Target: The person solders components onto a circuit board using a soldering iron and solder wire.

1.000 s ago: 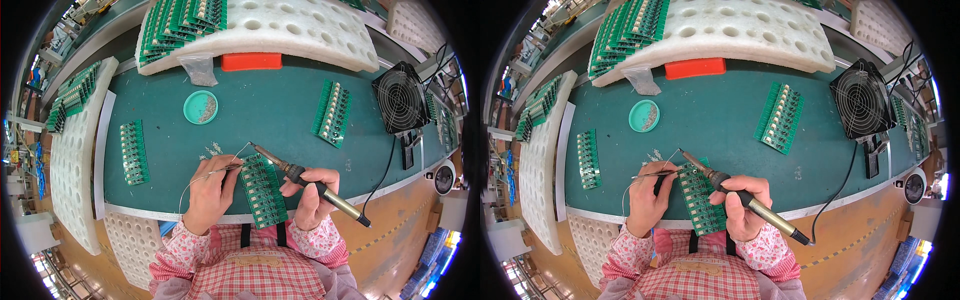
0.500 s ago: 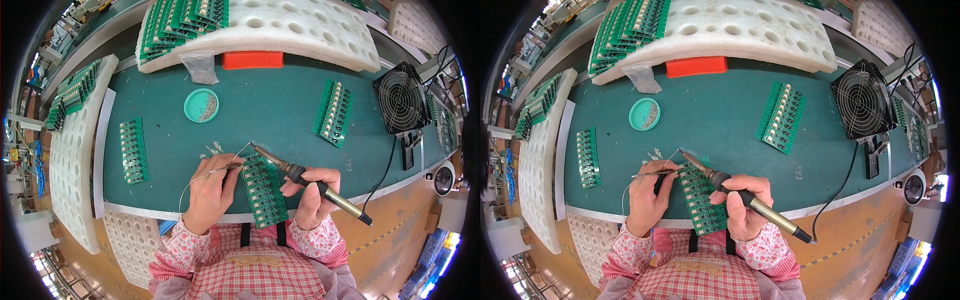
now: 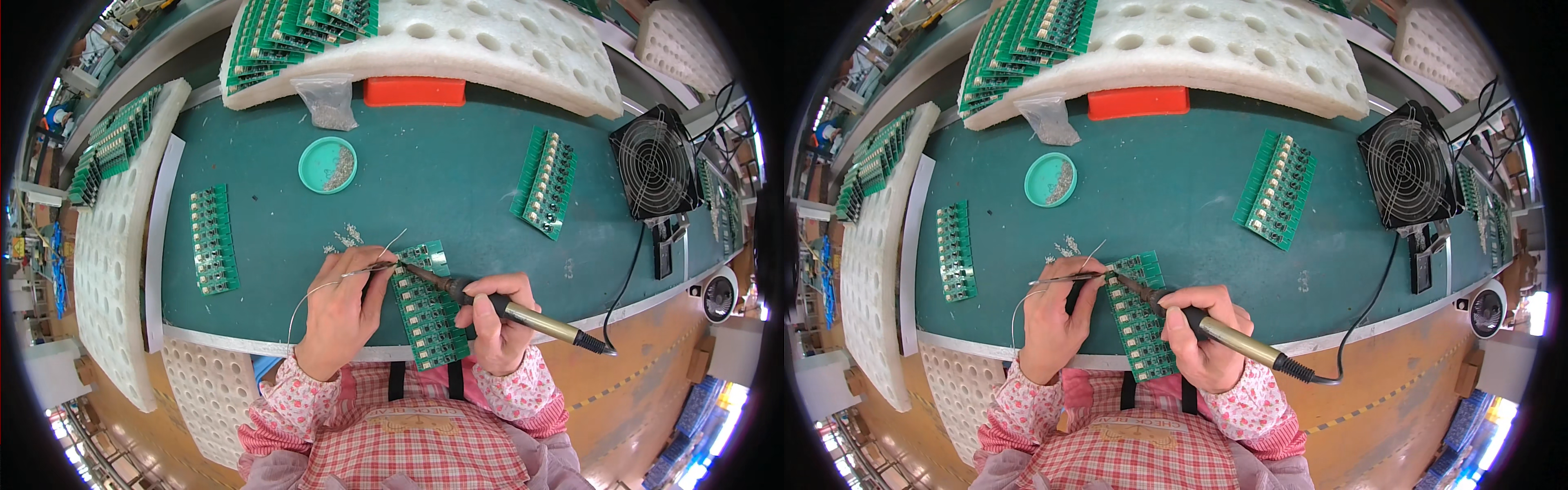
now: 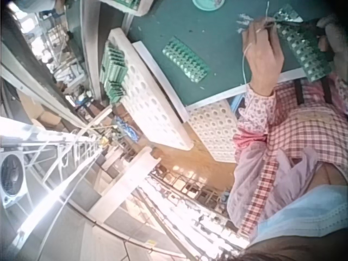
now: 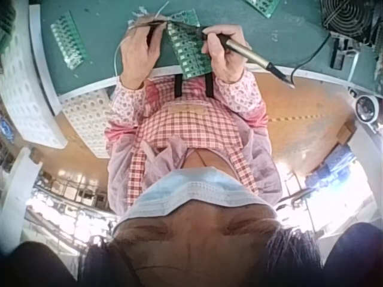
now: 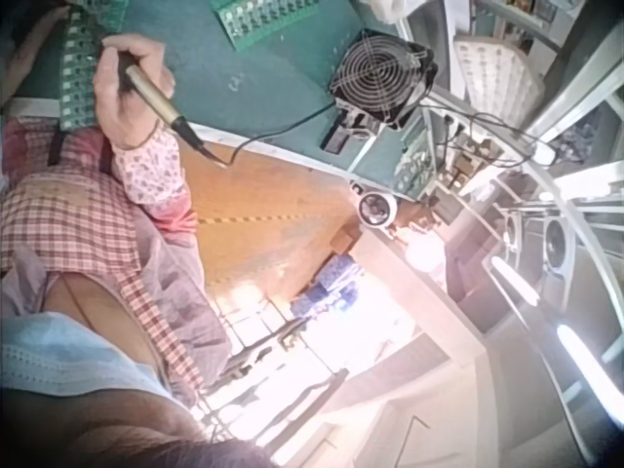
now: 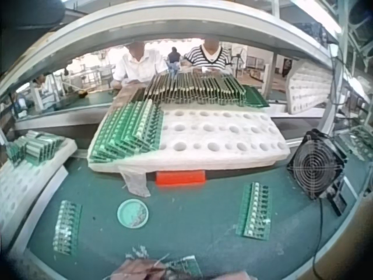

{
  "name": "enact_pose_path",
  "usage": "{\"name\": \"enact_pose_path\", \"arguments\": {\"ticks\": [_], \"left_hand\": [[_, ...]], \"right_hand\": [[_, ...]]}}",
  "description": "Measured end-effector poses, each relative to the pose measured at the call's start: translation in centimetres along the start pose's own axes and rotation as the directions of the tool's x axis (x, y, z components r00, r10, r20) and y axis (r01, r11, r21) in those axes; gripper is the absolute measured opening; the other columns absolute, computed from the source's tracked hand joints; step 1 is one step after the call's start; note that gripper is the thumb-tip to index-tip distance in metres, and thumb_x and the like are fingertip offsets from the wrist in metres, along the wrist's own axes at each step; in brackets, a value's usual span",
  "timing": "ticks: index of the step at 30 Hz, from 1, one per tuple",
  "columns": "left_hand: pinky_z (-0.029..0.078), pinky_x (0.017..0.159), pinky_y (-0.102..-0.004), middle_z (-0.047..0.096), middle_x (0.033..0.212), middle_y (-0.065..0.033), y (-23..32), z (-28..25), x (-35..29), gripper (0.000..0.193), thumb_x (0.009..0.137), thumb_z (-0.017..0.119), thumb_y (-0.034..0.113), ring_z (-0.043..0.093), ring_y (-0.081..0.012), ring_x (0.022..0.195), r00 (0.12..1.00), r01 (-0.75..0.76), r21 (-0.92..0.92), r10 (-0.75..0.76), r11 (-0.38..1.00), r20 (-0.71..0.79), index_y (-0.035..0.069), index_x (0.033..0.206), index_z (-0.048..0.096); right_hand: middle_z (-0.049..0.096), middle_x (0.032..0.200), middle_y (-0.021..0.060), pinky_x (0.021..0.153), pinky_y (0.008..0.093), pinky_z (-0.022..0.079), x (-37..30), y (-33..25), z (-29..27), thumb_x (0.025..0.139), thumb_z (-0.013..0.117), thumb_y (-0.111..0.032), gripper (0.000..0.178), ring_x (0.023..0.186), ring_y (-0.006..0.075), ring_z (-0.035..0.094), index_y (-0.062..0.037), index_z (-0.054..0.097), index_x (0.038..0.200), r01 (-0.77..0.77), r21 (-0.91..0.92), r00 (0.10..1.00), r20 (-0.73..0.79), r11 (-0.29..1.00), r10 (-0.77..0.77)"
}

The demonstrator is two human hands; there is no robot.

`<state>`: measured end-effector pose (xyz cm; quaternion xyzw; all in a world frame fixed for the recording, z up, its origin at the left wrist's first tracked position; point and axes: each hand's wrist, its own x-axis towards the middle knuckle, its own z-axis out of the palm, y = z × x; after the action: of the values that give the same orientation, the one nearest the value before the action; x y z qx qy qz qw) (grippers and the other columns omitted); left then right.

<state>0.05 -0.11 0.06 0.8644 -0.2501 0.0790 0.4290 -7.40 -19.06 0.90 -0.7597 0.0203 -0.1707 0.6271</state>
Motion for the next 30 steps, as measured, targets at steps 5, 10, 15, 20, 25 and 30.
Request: {"name": "enact_pose_path", "arguments": {"ticks": [5, 10, 15, 20, 25, 30], "left_hand": [[0.052, 0.075, -0.0371, 0.07, 0.099, -0.011, 0.0, 0.0, -0.1, 0.02, 0.083, 0.069, -0.006, 0.067, -0.0306, 0.087, 1.0, 0.01, 0.011, -0.01, 1.0, -0.002, 0.002, 0.101, 0.067], [0.051, 0.073, -0.0377, 0.07, 0.1, -0.0105, 0.0, 0.2, 0.0, 0.018, 0.082, 0.07, -0.006, 0.065, -0.0308, 0.084, 0.999, -0.026, -0.001, 0.026, 1.0, -0.023, 0.001, 0.098, 0.066], [0.05, 0.071, -0.0378, 0.07, 0.1, -0.0096, 0.0, 0.2, 0.1, 0.016, 0.081, 0.071, -0.006, 0.065, -0.0305, 0.081, 0.999, -0.031, -0.002, 0.031, 1.0, -0.038, 0.0, 0.096, 0.065], [0.05, 0.07, -0.0381, 0.07, 0.101, -0.0096, -0.1, 0.3, 0.1, 0.015, 0.081, 0.071, -0.006, 0.064, -0.0306, 0.08, 0.997, -0.057, 0.008, 0.057, 0.998, -0.044, 0.0, 0.093, 0.064], [0.05, 0.069, -0.0382, 0.07, 0.102, -0.0097, -0.1, 0.3, 0.1, 0.014, 0.081, 0.071, -0.007, 0.064, -0.0308, 0.08, 0.997, -0.062, 0.005, 0.062, 0.998, -0.044, -0.001, 0.091, 0.063], [0.05, 0.07, -0.0382, 0.07, 0.102, -0.0093, 0.0, 0.2, 0.0, 0.013, 0.08, 0.071, -0.007, 0.064, -0.0309, 0.08, 0.998, -0.051, 0.006, 0.052, 0.999, -0.043, -0.001, 0.088, 0.062]], "right_hand": [[0.065, 0.066, 0.0052, 0.054, 0.0273, 0.051, 0.0, -0.1, 0.2, 0.093, 0.068, -0.01, 0.014, 0.056, 0.013, 0.064, -0.0009, 0.061, 0.1, 0.024, -0.078, 0.999, 0.034, 0.997, -0.021], [0.067, 0.069, 0.0069, 0.054, 0.0301, 0.052, -0.1, 0.6, 0.4, 0.086, 0.073, -0.006, 0.014, 0.059, 0.0197, 0.067, -0.0029, 0.064, 0.096, 0.184, -0.171, 0.983, 0.046, 0.968, -0.179], [0.07, 0.073, 0.0078, 0.056, 0.0337, 0.055, 0.2, 0.8, 0.5, 0.082, 0.075, -0.004, 0.016, 0.061, 0.0244, 0.068, -0.0031, 0.065, 0.095, 0.333, -0.18, 0.943, 0.072, 0.926, -0.325], [0.07, 0.074, 0.0085, 0.056, 0.0336, 0.055, 0.3, 0.8, 0.5, 0.081, 0.075, -0.002, 0.017, 0.061, 0.025, 0.068, -0.0025, 0.065, 0.095, 0.376, -0.18, 0.926, 0.112, 0.909, -0.36], [0.065, 0.057, 0.0031, 0.057, 0.0307, 0.055, 0.7, 0.9, 0.7, 0.092, 0.064, -0.008, 0.008, 0.056, 0.0168, 0.066, -0.0008, 0.061, 0.094, 0.436, -0.211, 0.9, 0.094, 0.875, -0.426], [0.066, 0.068, 0.0085, 0.054, 0.0307, 0.054, -0.6, 0.9, 0.2, 0.083, 0.069, 0.0, 0.01, 0.056, 0.0206, 0.066, -0.0008, 0.064, 0.092, 0.306, -0.174, 0.945, -0.065, 0.936, -0.321]]}}
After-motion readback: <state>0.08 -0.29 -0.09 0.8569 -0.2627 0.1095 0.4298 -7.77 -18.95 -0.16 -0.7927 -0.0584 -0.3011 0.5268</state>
